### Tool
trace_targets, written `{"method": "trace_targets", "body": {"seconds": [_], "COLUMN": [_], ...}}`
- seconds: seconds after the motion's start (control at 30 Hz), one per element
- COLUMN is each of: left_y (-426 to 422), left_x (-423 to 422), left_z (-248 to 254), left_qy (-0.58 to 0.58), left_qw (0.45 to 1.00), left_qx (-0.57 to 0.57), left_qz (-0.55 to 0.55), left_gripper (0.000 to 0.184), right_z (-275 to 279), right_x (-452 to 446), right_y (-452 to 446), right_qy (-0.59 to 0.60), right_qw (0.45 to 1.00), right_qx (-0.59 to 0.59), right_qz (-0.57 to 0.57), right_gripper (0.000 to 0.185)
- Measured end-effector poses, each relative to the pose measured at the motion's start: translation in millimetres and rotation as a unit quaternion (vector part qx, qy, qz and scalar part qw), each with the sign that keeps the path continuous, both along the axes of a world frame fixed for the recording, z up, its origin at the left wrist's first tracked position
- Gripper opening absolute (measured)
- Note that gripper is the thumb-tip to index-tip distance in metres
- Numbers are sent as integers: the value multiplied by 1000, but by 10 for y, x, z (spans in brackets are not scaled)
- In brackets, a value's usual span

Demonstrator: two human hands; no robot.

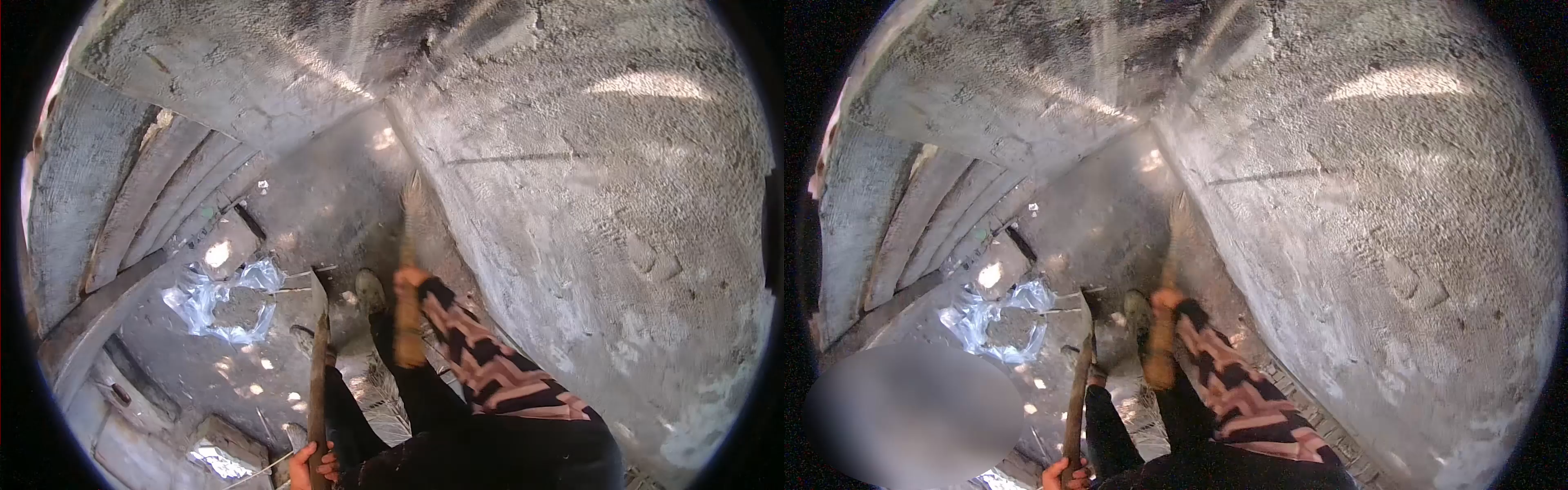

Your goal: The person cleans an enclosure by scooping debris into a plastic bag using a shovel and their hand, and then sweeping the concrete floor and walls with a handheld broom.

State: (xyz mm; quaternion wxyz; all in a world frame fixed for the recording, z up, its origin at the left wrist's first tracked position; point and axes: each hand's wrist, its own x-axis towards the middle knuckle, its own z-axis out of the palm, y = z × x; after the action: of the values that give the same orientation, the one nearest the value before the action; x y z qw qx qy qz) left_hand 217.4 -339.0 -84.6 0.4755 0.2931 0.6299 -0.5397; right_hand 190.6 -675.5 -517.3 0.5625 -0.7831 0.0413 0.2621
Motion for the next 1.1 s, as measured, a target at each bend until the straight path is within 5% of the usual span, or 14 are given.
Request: {"method": "trace_targets", "body": {"seconds": [0.13, 0.2, 0.23, 0.4, 0.53, 0.57, 0.6, 0.63, 0.67, 0.7, 0.8, 0.87, 0.97, 1.1], "left_y": [-80, -76, -88, -98, -61, -63, -63, -62, -72, -109, -128, -113, -109, -80], "left_x": [116, 104, 119, 236, 178, 177, 175, 165, 180, 229, 258, 285, 271, 253], "left_z": [-87, -110, -127, -87, -201, -215, -224, -219, -188, -161, -135, -87, -90, -97], "left_qy": [5, -2, 0, 21, 32, 31, 31, 33, 37, 20, 2, 11, 1, 4], "left_qw": [1000, 1000, 1000, 1000, 999, 999, 999, 999, 999, 999, 999, 1000, 1000, 1000], "left_qx": [-5, -14, -21, -11, -22, -19, -13, -9, -8, -9, -16, -10, -4, 1], "left_qz": [-31, -16, -16, -18, 0, -3, -18, -31, -30, -41, -29, -16, -25, -19], "left_gripper": [36, 36, 36, 36, 36, 36, 36, 36, 36, 36, 36, 35, 33, 29], "right_z": [-354, 8, 357, 738, -382, -208, 41, 300, 523, 669, 540, 1061, 103, 264], "right_x": [447, 174, 54, -419, -13, 444, 581, 721, 695, 624, 103, 308, 678, 1208], "right_y": [408, 157, -92, -497, 188, 403, 433, 464, 226, -53, -599, -574, -175, 442], "right_qy": [240, -46, -25, 340, -206, -44, 216, 410, 194, -54, 105, 397, 145, 293], "right_qw": [969, 991, 965, 935, 977, 984, 975, 858, 981, 948, 985, 896, 989, 924], "right_qx": [-58, -61, -102, -48, -44, -110, 48, 147, 18, -116, 104, -8, -18, 146], "right_qz": [-27, 108, 239, -83, 10, 132, -27, -273, 9, 293, 89, -197, 13, -199], "right_gripper": [22, 21, 20, 9, 21, 22, 22, 23, 20, 18, 15, 15, 15, 14]}}
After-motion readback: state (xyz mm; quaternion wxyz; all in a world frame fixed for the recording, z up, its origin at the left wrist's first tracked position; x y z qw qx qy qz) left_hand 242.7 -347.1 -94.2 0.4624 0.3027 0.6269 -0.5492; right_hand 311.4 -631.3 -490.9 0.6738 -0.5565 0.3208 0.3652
